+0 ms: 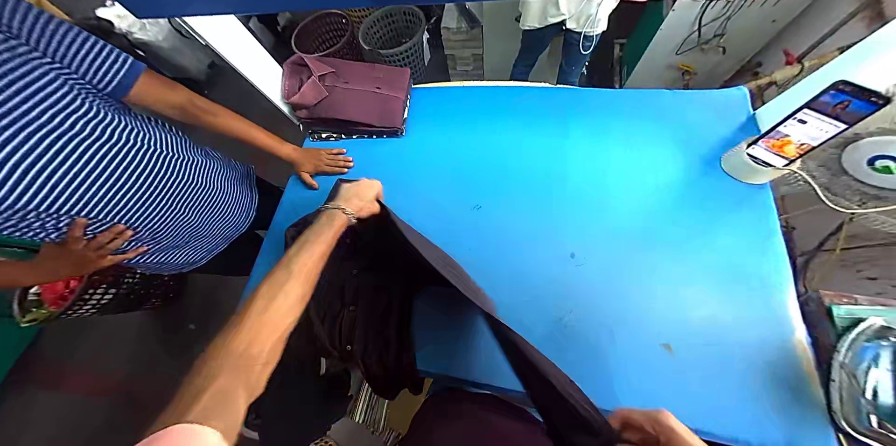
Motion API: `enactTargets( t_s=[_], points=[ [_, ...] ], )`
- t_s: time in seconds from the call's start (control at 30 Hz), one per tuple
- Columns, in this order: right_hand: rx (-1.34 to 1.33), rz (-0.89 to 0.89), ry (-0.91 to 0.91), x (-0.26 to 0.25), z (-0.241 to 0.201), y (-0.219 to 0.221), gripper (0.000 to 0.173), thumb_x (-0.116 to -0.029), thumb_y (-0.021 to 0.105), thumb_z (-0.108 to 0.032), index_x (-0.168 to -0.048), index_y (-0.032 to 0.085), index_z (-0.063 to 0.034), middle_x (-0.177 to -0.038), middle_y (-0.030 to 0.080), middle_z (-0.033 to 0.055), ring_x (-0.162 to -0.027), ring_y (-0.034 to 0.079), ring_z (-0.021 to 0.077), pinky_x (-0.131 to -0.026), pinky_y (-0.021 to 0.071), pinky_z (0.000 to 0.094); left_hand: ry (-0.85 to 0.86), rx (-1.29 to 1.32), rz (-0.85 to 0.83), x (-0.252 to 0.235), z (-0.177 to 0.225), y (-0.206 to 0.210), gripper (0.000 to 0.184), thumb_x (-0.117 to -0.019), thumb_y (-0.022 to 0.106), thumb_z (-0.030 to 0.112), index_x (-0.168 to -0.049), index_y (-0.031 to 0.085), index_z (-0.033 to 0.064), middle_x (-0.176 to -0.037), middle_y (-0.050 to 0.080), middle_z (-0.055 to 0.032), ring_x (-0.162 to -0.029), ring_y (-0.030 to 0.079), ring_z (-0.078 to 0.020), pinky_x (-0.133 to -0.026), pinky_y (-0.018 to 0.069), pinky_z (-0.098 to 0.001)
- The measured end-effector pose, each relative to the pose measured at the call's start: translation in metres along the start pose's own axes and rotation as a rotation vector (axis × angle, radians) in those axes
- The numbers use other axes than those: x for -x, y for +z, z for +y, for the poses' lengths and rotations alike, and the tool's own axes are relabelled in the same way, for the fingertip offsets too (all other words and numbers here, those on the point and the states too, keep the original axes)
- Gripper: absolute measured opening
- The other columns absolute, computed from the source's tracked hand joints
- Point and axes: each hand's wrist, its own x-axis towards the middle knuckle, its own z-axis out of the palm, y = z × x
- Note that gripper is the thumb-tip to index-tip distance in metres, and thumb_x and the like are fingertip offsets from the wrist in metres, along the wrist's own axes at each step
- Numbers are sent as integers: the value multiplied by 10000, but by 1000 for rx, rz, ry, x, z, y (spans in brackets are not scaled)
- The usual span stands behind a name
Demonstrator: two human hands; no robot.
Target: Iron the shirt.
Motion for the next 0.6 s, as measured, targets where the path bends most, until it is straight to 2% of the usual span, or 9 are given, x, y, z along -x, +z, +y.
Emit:
enactTargets(
  t_s=[0.07,0.13,0.17,0.23,0.3,0.33,0.4,0.5,0.6],
  points=[
    [16,117,-102,-44,-11,8,159,-960,662,-150,-1054,752,-59,-856,744,49,-746,710,143,-718,616,380,-97,196,288,18,-38,-41,194,-903,639,72,-1032,776,25,-1153,720,-226,-1147,654,-440,-959,486,-705],
    [121,324,-217,-97,-31,-1,174,-973,628,-136,-1052,781,-110,-892,761,10,-797,720,112,-766,623,380,-292,380,553,47,-42,-102,283,-964,551,70,-1175,696,-52,-1148,671,-326,-1097,651,-496,-934,495,-706],
    [205,480,-276,-118,-42,-10,196,-971,615,-99,-1064,785,-126,-921,771,5,-826,730,114,-785,626,396,-352,429,711,61,-39,-133,323,-980,513,74,-1228,676,-53,-1232,642,-336,-1185,615,-490,-1020,458,-680],
    [347,796,-339,-139,-53,-39,257,-978,599,-20,-1135,782,-109,-1046,781,59,-932,750,190,-851,609,501,-264,470,1034,83,-30,-179,363,-985,463,94,-1255,667,-39,-1290,645,-271,-1263,596,-347,-1115,423,-495],
    [442,1032,-359,-132,-39,-74,306,-1002,546,4,-1156,780,-119,-1189,759,54,-1065,728,211,-934,579,515,-1,466,1224,101,-16,-189,326,-986,460,100,-1208,674,-9,-1239,679,-164,-1202,621,-176,-1061,468,-319],
    [489,1121,-357,-121,-26,-91,330,-1007,516,6,-1155,781,-122,-1242,742,43,-1124,706,209,-981,555,504,103,424,1194,118,-3,-180,315,-996,456,77,-1219,659,-13,-1298,653,-166,-1270,589,-190,-1109,447,-336],
    [579,1262,-310,-92,14,-109,362,-1007,469,7,-1154,779,-110,-1297,719,53,-1240,650,240,-1099,438,553,135,303,1034,150,29,-126,296,-1006,472,26,-1219,672,-15,-1375,606,-208,-1352,540,-302,-1168,418,-458],
    [706,1327,-181,-33,88,-94,407,-1009,412,7,-1187,763,-97,-1337,695,83,-1363,563,311,-1219,200,673,33,302,739,164,61,36,266,-1019,531,38,-1205,721,25,-1391,614,-190,-1285,602,-346,-1088,487,-541],
    [798,1297,-63,10,142,-58,433,-982,406,24,-1141,787,-107,-1327,700,91,-1370,549,352,-1214,162,711,-108,315,496,187,85,165,280,-1026,509,19,-1187,737,13,-1372,642,-181,-1250,632,-368,-1059,499,-577]
  ],
)
